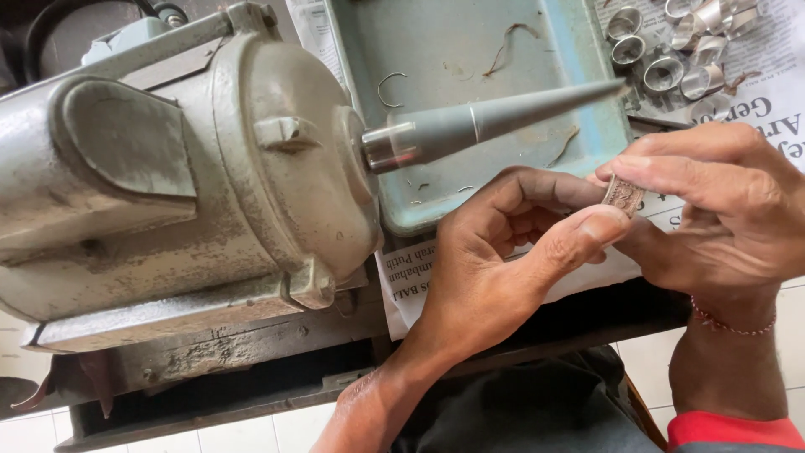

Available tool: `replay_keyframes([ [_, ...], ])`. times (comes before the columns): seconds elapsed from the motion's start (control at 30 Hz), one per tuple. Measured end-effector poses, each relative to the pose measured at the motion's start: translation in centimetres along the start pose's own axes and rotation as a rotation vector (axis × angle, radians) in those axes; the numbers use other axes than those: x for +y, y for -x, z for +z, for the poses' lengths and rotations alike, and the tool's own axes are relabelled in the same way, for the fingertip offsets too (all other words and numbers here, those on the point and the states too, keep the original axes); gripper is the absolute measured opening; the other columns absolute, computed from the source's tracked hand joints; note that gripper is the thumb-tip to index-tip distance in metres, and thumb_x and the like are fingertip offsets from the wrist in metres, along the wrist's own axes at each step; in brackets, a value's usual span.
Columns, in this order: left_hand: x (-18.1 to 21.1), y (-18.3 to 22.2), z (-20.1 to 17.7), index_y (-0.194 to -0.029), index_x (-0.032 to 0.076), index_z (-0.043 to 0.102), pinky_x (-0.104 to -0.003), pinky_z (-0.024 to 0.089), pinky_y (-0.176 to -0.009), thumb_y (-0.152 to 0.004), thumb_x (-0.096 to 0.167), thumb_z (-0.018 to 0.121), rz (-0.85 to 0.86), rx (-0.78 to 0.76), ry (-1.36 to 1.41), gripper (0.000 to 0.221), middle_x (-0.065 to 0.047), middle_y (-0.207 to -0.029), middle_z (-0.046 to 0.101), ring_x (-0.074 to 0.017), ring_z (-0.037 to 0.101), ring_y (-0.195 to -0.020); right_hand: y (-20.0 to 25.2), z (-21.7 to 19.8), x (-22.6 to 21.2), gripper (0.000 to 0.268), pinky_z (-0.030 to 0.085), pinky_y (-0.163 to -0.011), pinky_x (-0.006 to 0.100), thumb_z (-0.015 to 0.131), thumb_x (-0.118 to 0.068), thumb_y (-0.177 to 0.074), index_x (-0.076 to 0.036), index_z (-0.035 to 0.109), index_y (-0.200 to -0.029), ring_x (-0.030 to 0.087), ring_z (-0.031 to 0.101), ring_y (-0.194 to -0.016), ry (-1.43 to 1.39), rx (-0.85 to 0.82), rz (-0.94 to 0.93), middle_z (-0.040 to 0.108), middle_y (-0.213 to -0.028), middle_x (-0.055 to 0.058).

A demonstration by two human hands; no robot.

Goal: Polishing the interior and exterior of metal rings using a rotating mandrel machine.

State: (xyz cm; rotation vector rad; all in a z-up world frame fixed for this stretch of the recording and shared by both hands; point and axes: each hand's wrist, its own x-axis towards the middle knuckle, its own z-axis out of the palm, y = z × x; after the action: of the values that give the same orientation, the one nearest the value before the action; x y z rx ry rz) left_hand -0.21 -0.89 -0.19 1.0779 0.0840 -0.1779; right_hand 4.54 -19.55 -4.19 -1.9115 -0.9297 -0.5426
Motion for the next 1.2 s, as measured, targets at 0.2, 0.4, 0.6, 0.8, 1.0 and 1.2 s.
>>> replay_keyframes([
  [0.2, -0.3, -0.2, 0.0, -0.107, 0.001, 0.068, -0.026, 0.059, -0.080, -0.093, 0.018, 0.074, 0.005, 0.005, 0.059, 0.022, -0.008, -0.095, 0.072, -0.0133, 0.066, -0.078, 0.6, -0.4, 0.8, 0.037, 0.063, -0.081, 0.036, 0.076, -0.006, -0.096, 0.009, 0.057, -0.124, 0.032, 0.073, -0.095, -0.068, -0.031, 0.005, 0.061, -0.116, 0.031],
  [0.4, -0.6, -0.5, 0.2, -0.105, 0.001, 0.069, -0.026, 0.058, -0.071, -0.089, 0.016, 0.076, -0.017, 0.052, 0.068, 0.023, -0.009, -0.099, 0.074, -0.0181, 0.071, -0.077, 0.3, -1.0, 0.5, 0.021, 0.060, -0.082, 0.040, 0.048, -0.001, -0.108, 0.015, 0.059, -0.113, 0.038, 0.072, -0.097, 0.000, -0.057, 0.006, 0.067, -0.114, 0.037],
  [0.6, -0.7, -0.6, 0.0, -0.103, -0.001, 0.069, -0.027, 0.058, -0.069, -0.094, 0.017, 0.072, 0.017, 0.055, 0.056, 0.021, -0.011, -0.102, 0.074, -0.0215, 0.072, -0.077, 1.2, -0.4, 0.0, 0.023, 0.059, -0.086, 0.041, 0.055, -0.009, -0.106, 0.013, 0.063, -0.106, 0.040, 0.076, -0.099, -0.013, 0.013, 0.171, 0.066, -0.114, 0.037],
  [0.8, -1.0, -0.6, -0.3, -0.102, 0.001, 0.070, -0.027, 0.058, -0.069, -0.098, 0.018, 0.071, 0.070, 0.055, 0.072, 0.018, -0.009, -0.101, 0.074, -0.0198, 0.072, -0.077, 1.5, -0.4, 0.2, 0.015, 0.053, -0.081, 0.040, 0.059, 0.001, -0.110, 0.014, 0.065, -0.114, 0.035, 0.068, -0.091, 0.062, 0.001, 0.090, 0.065, -0.113, 0.035],
  [1.0, -0.6, -0.5, -0.2, -0.107, -0.001, 0.067, -0.028, 0.059, -0.069, -0.098, 0.018, 0.069, 0.074, 0.050, 0.079, 0.021, -0.013, -0.099, 0.073, -0.0222, 0.073, -0.078, 0.9, 0.0, 0.0, 0.018, 0.057, -0.081, 0.041, 0.059, -0.005, -0.106, 0.011, 0.059, -0.114, 0.035, 0.070, -0.092, -0.022, 0.008, 0.085, 0.063, -0.111, 0.034],
  [1.2, -0.5, -0.2, -0.4, -0.121, -0.005, 0.062, -0.032, 0.062, -0.077, -0.102, 0.016, 0.063, 0.082, -0.011, 0.088, 0.029, -0.018, -0.103, 0.073, -0.0268, 0.074, -0.087, 1.5, -0.2, 0.4, 0.015, 0.059, -0.086, 0.040, 0.062, -0.006, -0.104, 0.008, 0.060, -0.110, 0.036, 0.075, -0.098, -0.041, 0.020, 0.134, 0.062, -0.114, 0.031],
])
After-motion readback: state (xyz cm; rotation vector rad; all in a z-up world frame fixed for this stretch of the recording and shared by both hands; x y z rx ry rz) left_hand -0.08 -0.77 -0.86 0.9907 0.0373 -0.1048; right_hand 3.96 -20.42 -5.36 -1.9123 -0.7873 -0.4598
